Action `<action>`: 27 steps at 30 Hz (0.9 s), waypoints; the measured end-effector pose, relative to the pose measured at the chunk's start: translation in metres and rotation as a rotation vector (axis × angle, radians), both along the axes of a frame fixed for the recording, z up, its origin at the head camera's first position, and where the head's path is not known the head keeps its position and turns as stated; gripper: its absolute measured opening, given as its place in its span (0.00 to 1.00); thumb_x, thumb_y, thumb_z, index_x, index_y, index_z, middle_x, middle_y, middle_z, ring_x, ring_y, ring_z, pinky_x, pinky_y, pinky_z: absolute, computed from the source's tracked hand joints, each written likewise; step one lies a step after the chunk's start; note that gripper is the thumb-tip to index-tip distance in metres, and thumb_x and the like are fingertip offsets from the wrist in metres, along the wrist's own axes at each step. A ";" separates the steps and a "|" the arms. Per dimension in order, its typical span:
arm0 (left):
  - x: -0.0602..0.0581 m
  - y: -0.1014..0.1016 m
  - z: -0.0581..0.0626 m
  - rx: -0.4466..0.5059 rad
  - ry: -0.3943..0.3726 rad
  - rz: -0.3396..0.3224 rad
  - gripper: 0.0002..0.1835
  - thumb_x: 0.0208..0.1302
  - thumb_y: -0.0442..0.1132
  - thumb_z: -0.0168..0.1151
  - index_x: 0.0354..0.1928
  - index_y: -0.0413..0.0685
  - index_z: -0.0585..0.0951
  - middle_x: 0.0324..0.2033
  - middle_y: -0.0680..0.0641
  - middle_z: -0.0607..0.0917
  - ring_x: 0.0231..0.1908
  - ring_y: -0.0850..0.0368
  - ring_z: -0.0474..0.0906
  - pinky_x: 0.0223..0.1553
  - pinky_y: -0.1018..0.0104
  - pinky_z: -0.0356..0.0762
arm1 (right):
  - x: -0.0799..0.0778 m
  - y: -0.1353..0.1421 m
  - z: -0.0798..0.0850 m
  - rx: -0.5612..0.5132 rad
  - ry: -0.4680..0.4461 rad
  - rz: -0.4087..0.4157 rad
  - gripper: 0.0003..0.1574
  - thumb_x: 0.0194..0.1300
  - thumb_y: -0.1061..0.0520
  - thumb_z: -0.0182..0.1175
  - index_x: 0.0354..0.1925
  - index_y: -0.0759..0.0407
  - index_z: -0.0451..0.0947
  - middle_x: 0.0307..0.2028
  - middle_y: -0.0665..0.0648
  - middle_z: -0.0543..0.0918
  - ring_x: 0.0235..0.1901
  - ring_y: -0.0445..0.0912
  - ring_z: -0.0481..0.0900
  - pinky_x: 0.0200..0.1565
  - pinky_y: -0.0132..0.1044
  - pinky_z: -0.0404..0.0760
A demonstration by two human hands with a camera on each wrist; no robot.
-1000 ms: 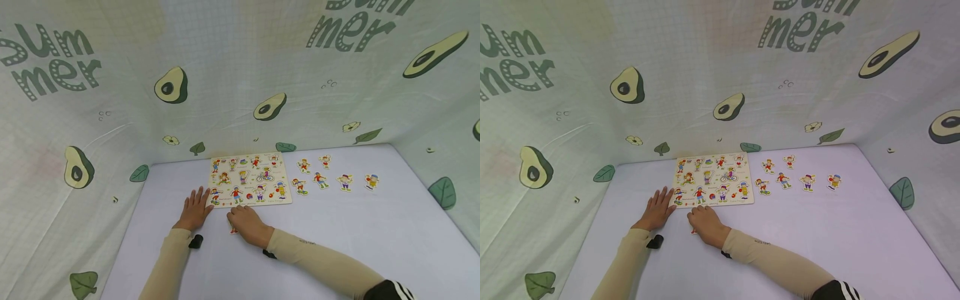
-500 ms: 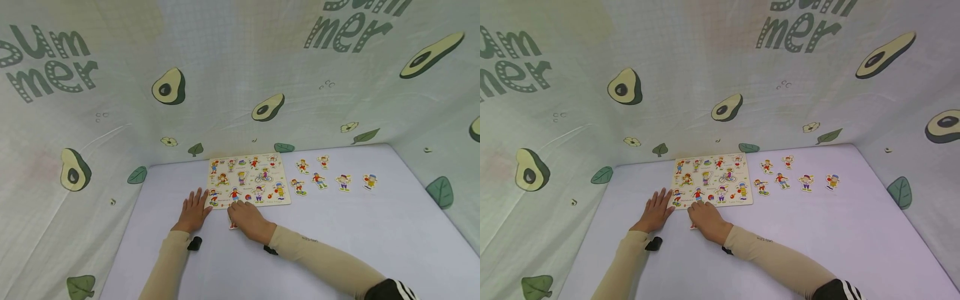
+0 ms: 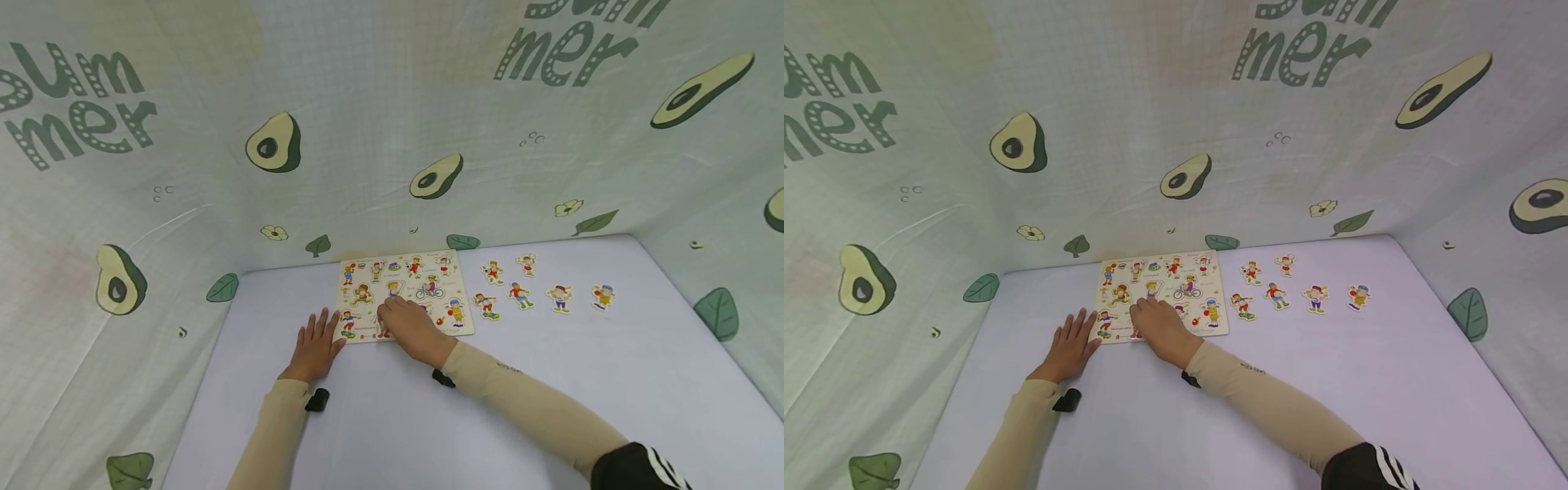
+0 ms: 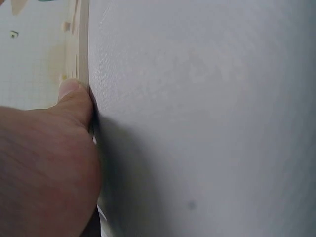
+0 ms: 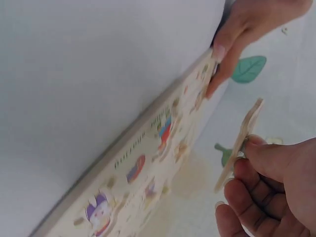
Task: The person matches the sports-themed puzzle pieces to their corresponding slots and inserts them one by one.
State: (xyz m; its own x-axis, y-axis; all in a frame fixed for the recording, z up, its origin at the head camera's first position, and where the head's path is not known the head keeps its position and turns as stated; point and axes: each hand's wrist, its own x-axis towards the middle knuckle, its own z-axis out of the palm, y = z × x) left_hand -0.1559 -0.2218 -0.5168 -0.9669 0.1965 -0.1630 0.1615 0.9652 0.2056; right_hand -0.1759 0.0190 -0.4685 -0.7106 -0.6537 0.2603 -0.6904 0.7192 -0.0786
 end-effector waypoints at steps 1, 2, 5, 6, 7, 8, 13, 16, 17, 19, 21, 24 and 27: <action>0.000 -0.001 -0.001 -0.001 -0.001 -0.001 0.34 0.72 0.53 0.42 0.73 0.49 0.48 0.71 0.39 0.43 0.69 0.37 0.35 0.64 0.39 0.37 | -0.004 0.000 0.002 -0.013 -0.013 -0.004 0.07 0.62 0.56 0.61 0.39 0.54 0.75 0.36 0.48 0.76 0.38 0.42 0.72 0.35 0.33 0.73; 0.000 -0.001 -0.002 0.000 0.000 -0.001 0.34 0.72 0.53 0.42 0.73 0.49 0.48 0.71 0.39 0.43 0.69 0.37 0.34 0.64 0.39 0.36 | -0.008 0.000 0.003 -0.020 -0.020 -0.009 0.07 0.63 0.55 0.61 0.38 0.54 0.75 0.35 0.48 0.75 0.37 0.42 0.71 0.35 0.32 0.73; -0.001 -0.004 -0.006 0.001 0.010 -0.010 0.34 0.72 0.54 0.40 0.73 0.49 0.47 0.71 0.39 0.42 0.69 0.37 0.34 0.64 0.39 0.36 | -0.021 -0.001 0.008 -0.042 -0.038 -0.022 0.07 0.63 0.55 0.60 0.38 0.55 0.75 0.36 0.49 0.75 0.37 0.42 0.71 0.35 0.32 0.72; -0.002 -0.004 -0.007 -0.001 0.011 -0.011 0.34 0.72 0.54 0.40 0.73 0.49 0.46 0.71 0.39 0.42 0.69 0.37 0.33 0.64 0.39 0.35 | -0.026 -0.001 0.009 -0.047 -0.038 -0.027 0.06 0.63 0.56 0.60 0.39 0.55 0.75 0.36 0.49 0.75 0.37 0.42 0.71 0.36 0.31 0.73; -0.002 -0.004 -0.007 0.003 0.014 -0.012 0.34 0.72 0.54 0.40 0.73 0.49 0.46 0.71 0.39 0.42 0.69 0.37 0.33 0.64 0.39 0.35 | -0.030 -0.001 0.010 -0.049 -0.033 -0.032 0.06 0.64 0.56 0.59 0.39 0.55 0.75 0.36 0.49 0.75 0.37 0.42 0.71 0.36 0.31 0.73; -0.002 -0.004 -0.006 0.006 0.018 -0.012 0.34 0.72 0.54 0.40 0.73 0.48 0.47 0.71 0.39 0.42 0.69 0.37 0.34 0.64 0.39 0.35 | -0.034 -0.002 0.010 -0.049 -0.025 -0.038 0.06 0.65 0.55 0.59 0.39 0.55 0.75 0.37 0.49 0.75 0.38 0.42 0.71 0.37 0.30 0.73; 0.000 -0.001 -0.001 0.012 0.022 -0.007 0.34 0.71 0.52 0.43 0.72 0.46 0.49 0.71 0.38 0.45 0.68 0.35 0.36 0.63 0.38 0.37 | -0.052 -0.004 0.010 -0.060 0.001 -0.046 0.06 0.66 0.55 0.57 0.40 0.56 0.75 0.39 0.50 0.76 0.41 0.42 0.73 0.41 0.30 0.75; 0.001 0.000 0.001 0.003 0.011 0.003 0.33 0.72 0.52 0.43 0.72 0.47 0.49 0.71 0.38 0.45 0.68 0.36 0.36 0.64 0.39 0.38 | -0.061 -0.006 0.009 -0.070 0.009 -0.034 0.07 0.64 0.56 0.59 0.40 0.56 0.74 0.39 0.50 0.76 0.41 0.42 0.73 0.42 0.30 0.74; 0.001 0.000 0.002 0.005 0.009 0.005 0.33 0.72 0.52 0.43 0.72 0.47 0.49 0.71 0.38 0.45 0.68 0.36 0.36 0.64 0.39 0.38 | -0.063 -0.007 0.009 -0.064 0.014 -0.030 0.08 0.64 0.56 0.60 0.41 0.56 0.74 0.39 0.50 0.75 0.41 0.41 0.73 0.41 0.29 0.74; 0.000 0.000 0.002 0.009 -0.002 0.011 0.33 0.72 0.53 0.43 0.73 0.48 0.49 0.71 0.39 0.44 0.69 0.37 0.35 0.64 0.39 0.38 | -0.069 -0.009 0.009 -0.063 0.017 -0.022 0.08 0.63 0.57 0.60 0.41 0.56 0.74 0.38 0.50 0.75 0.39 0.41 0.72 0.41 0.30 0.74; 0.000 0.000 0.001 -0.004 -0.021 0.014 0.34 0.72 0.54 0.41 0.73 0.50 0.47 0.71 0.40 0.42 0.69 0.38 0.34 0.64 0.40 0.36 | -0.073 -0.012 0.009 -0.058 0.014 -0.017 0.07 0.64 0.57 0.59 0.42 0.56 0.74 0.39 0.50 0.75 0.39 0.42 0.72 0.41 0.31 0.73; -0.001 -0.001 -0.001 -0.011 -0.032 0.011 0.34 0.72 0.55 0.40 0.73 0.50 0.46 0.72 0.41 0.41 0.69 0.38 0.33 0.64 0.41 0.35 | -0.080 -0.016 0.010 -0.065 -0.006 -0.015 0.07 0.65 0.58 0.58 0.42 0.56 0.74 0.39 0.51 0.76 0.40 0.42 0.72 0.42 0.32 0.73; -0.002 -0.002 -0.003 0.003 -0.016 0.007 0.34 0.72 0.54 0.41 0.73 0.50 0.47 0.71 0.41 0.42 0.69 0.38 0.33 0.64 0.40 0.35 | -0.086 -0.021 0.010 -0.060 -0.016 -0.016 0.07 0.64 0.58 0.59 0.42 0.56 0.74 0.40 0.51 0.76 0.40 0.43 0.72 0.43 0.33 0.73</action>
State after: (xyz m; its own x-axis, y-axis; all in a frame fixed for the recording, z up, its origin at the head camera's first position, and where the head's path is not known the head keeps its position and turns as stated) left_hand -0.1578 -0.2233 -0.5202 -0.9655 0.1907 -0.1775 0.1519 0.9656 0.2113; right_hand -0.2617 -0.0024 -0.4583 -0.7255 -0.6253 0.2875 -0.6768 0.7241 -0.1330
